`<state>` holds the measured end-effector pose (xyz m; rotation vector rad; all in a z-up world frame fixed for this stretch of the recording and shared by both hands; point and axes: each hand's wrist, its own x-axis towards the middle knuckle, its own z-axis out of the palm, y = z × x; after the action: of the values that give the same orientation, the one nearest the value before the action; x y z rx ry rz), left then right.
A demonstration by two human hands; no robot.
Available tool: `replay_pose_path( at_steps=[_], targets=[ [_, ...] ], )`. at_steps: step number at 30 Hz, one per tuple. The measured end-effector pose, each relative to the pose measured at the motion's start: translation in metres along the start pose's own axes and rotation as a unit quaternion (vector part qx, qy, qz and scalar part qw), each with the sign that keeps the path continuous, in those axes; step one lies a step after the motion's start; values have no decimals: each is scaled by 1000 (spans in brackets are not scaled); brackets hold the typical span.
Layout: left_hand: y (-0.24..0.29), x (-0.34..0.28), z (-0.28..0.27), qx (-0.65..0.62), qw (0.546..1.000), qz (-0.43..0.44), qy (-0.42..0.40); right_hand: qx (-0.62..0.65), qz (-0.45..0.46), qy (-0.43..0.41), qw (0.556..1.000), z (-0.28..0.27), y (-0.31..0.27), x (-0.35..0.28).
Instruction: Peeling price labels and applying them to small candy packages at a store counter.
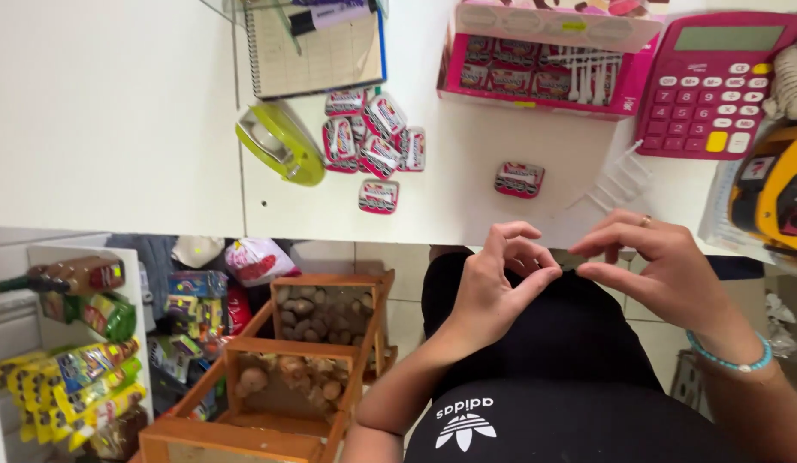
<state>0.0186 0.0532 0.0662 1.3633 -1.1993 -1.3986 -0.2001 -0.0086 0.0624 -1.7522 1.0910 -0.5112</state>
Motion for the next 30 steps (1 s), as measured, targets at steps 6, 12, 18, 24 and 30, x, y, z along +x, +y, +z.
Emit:
replay_pose_path(
  at_steps=[6,12,18,24,30],
  targets=[
    [-5,-5,19,-78,993,16,89,-43,-104,77,991,5,1,2],
    [-47,29,-20,167,938,116,280,-65,-47,69,994,5,9,62],
    [-86,71,-26,328,910,194,163,-74,39,41,996,37,31,103],
    [-81,82,-31,295,923,189,157,-114,13,36,993,50,41,111],
    [-85,86,-28,296,919,179,188,-164,-43,69,983,57,58,114]
  ],
)
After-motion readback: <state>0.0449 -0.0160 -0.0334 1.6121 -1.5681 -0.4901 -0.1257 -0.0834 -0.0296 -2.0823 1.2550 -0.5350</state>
